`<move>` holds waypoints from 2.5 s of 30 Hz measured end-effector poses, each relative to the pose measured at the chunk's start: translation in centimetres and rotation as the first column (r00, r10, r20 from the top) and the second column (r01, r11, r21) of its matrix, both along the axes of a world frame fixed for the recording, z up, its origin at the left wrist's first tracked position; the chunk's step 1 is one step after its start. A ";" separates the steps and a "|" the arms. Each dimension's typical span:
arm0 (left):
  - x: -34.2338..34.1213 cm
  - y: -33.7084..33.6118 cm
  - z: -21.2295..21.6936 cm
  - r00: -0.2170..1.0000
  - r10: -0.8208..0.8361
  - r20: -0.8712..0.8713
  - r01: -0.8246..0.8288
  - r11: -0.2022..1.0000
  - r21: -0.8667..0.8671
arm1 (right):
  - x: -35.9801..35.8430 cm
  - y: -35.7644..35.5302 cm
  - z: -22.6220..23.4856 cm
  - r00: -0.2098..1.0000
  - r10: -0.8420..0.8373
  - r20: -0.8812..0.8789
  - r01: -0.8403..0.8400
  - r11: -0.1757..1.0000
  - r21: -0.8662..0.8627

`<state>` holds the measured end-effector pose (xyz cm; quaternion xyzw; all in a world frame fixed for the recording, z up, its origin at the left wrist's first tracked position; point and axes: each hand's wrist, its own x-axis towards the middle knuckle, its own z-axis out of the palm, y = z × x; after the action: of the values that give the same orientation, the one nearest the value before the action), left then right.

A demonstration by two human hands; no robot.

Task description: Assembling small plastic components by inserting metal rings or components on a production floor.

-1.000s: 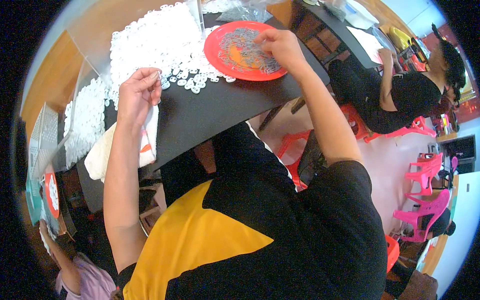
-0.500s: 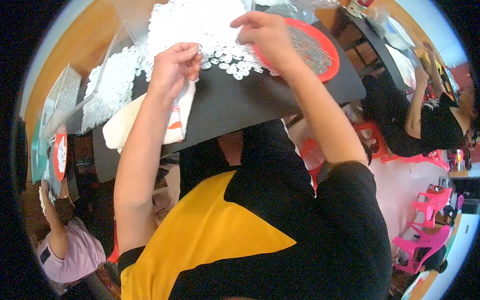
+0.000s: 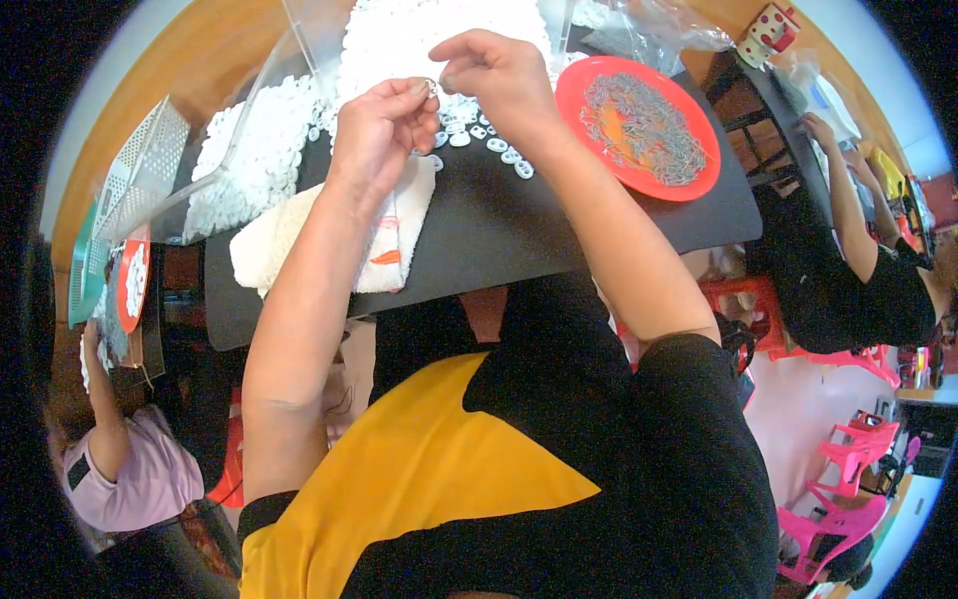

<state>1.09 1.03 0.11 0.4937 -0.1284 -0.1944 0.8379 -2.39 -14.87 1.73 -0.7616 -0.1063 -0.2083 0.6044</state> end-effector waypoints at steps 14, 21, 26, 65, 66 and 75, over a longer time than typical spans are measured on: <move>-0.7 -0.6 0.1 0.999 0.040 0.015 -0.041 0.996 0.084 | -3.3 -4.1 1.5 0.980 -0.166 0.113 0.193 0.937 -0.292; -0.3 -0.3 0.1 0.999 -0.031 0.034 0.029 0.997 0.068 | -7.3 -14.7 -0.5 0.892 -0.432 0.133 0.431 0.724 -0.539; 0.0 -0.1 -0.2 0.996 -0.092 -0.005 0.092 0.995 0.033 | -8.9 -17.9 -1.7 0.827 -0.514 0.228 0.499 0.481 -0.721; -1.3 -0.5 0.6 0.993 -0.082 0.082 0.074 0.993 0.097 | -10.8 -16.1 -1.2 0.972 -0.177 0.157 0.198 0.245 -0.949; -1.3 -0.5 0.6 0.993 -0.082 0.083 0.074 0.992 0.103 | -10.9 -16.1 -1.3 0.960 -0.205 0.189 0.234 0.222 -0.947; -1.4 -0.4 0.5 0.992 -0.083 0.091 0.072 0.990 0.117 | -11.1 -16.5 -1.6 0.952 -0.217 0.216 0.255 0.172 -0.951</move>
<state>-0.28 0.61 0.65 0.5439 -0.1761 -0.2101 0.7931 -13.45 -31.34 0.17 -0.9736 -0.1033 -0.1980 -0.0468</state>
